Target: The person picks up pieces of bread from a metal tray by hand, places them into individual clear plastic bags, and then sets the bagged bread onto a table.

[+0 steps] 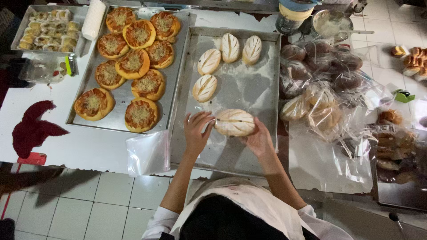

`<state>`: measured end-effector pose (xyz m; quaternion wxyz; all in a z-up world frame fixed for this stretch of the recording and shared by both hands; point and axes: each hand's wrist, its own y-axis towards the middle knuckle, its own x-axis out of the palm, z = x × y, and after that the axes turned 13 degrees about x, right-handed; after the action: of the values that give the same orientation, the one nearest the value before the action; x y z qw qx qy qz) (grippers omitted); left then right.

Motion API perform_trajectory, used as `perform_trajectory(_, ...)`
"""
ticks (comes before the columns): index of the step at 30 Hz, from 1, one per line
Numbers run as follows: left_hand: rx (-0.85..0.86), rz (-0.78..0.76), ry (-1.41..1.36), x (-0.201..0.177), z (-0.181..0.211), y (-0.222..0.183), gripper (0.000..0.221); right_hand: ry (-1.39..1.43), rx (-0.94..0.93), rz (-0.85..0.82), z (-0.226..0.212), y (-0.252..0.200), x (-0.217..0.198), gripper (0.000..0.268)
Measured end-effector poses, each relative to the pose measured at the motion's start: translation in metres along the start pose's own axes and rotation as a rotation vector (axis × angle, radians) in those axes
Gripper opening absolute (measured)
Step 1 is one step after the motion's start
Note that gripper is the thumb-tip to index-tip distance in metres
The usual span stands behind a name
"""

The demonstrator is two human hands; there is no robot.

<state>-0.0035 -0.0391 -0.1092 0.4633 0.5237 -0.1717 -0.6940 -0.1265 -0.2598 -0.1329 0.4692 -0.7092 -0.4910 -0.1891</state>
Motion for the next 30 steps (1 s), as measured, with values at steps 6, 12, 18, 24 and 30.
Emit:
perform_trajectory(6, 0.02, -0.247, -0.026, -0.002, 0.008, 0.012, 0.047, -0.005, 0.073, 0.043, 0.002, 0.0, 0.009, 0.05)
perform_trajectory(12, 0.162, -0.314, -0.063, -0.006, 0.016, 0.029, 0.052, -0.003, 0.073, -0.089, 0.003, -0.006, 0.024, 0.052)
perform_trajectory(18, 0.076, -0.458, -0.039, -0.008, 0.015, 0.041, 0.051, 0.021, 0.084, -0.032, 0.007, -0.006, 0.023, 0.051)
perform_trajectory(24, 0.148, 0.04, 0.232, 0.01, 0.039, 0.033, 0.057, 0.159, -0.015, 0.001, 0.013, -0.007, 0.029, 0.05)
perform_trajectory(30, -1.17, 0.751, -1.16, 0.054, 0.02, 0.013, 0.106, 0.236, -0.093, -0.18, 0.015, -0.013, 0.037, 0.049)
